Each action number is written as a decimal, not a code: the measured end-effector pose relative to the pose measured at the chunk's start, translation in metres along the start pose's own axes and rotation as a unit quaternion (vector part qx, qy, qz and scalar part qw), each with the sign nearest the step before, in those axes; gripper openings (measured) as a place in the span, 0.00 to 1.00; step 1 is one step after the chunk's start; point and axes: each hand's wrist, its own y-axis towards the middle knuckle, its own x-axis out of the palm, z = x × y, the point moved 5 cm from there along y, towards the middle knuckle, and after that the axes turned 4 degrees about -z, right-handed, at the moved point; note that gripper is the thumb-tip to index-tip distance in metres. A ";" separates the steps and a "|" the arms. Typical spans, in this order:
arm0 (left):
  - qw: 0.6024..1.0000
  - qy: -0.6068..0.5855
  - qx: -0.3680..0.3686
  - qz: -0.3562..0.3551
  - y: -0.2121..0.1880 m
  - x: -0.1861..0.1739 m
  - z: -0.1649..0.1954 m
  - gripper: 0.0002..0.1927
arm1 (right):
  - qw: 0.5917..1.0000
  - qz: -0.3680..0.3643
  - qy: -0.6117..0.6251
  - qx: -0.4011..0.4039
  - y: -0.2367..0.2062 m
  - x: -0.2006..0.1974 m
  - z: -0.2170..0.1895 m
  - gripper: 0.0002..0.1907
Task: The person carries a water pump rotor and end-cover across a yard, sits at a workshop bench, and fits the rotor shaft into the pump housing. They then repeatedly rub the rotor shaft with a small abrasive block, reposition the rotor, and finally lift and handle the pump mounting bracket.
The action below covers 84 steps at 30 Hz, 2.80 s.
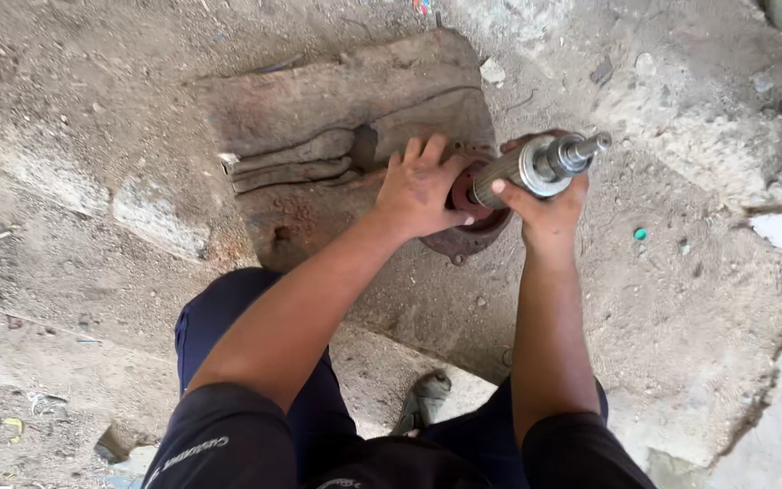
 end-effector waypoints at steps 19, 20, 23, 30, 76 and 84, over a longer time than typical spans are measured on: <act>0.997 -0.049 0.049 0.036 0.032 0.030 -0.007 0.31 | 0.988 -0.119 -0.090 0.043 -0.001 -0.031 0.009 0.42; 0.996 -0.074 0.028 0.035 0.037 0.033 -0.009 0.30 | 0.986 -0.118 -0.108 0.051 -0.002 -0.032 0.011 0.43; 0.994 -0.084 0.016 0.069 0.045 0.040 -0.009 0.27 | 0.981 -0.095 -0.142 0.095 -0.007 -0.034 0.018 0.52; 0.990 -0.112 -0.042 0.070 0.048 0.051 -0.002 0.15 | 0.958 -0.150 -0.062 0.234 -0.022 -0.026 0.025 0.64; 0.846 -0.528 -0.078 -0.014 0.083 0.080 0.014 0.46 | 0.989 -0.050 0.071 0.119 -0.013 -0.054 0.042 0.47; 0.875 -0.473 -0.101 -0.010 0.074 0.053 0.000 0.48 | 0.994 0.020 0.069 0.080 -0.005 -0.057 0.054 0.50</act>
